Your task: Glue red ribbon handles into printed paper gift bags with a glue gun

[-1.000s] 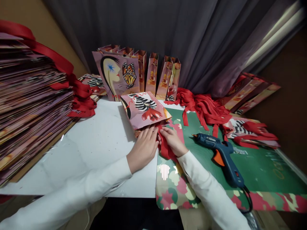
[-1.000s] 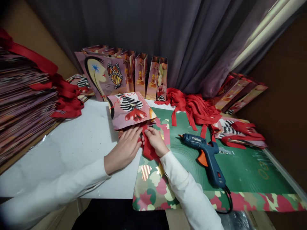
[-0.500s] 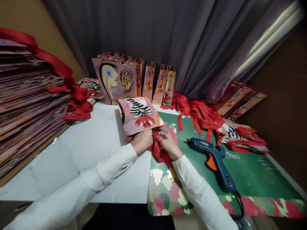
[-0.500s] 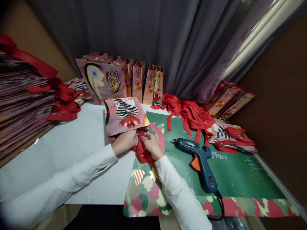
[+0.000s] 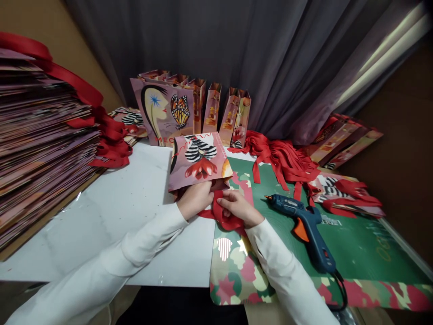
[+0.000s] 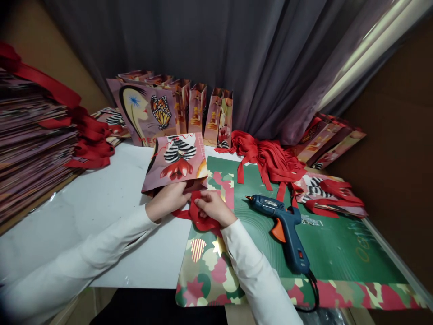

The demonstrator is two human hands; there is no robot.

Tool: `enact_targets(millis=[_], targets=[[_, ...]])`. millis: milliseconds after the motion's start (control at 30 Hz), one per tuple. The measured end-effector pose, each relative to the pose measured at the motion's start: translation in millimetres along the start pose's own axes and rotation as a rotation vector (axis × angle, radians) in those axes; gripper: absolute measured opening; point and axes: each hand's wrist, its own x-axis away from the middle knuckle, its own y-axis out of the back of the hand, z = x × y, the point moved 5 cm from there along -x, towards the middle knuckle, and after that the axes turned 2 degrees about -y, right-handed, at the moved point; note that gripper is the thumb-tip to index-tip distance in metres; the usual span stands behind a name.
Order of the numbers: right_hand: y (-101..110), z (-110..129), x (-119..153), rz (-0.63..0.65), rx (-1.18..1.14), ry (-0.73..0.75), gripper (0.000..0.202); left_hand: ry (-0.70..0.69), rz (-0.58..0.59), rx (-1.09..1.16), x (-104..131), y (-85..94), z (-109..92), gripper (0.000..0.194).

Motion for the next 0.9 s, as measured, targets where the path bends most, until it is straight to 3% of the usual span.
enact_targets(millis=[233,467,900], targets=[[1.3,3.4,0.6,-0.038,0.087,0.058,0.032,0.000,-0.049,-0.064,5.4,4.4,-6.1,0.023],[2.5,-1.9,-4.1,-0.059,0.126,0.103,0.036,-0.016,0.012,-0.080,5.8,2.8,-4.2,0.012],[1.5,3.3,-0.9,-0.043,0.148,0.176,0.037,0.005,0.015,-0.065,5.0,4.5,-4.6,0.016]])
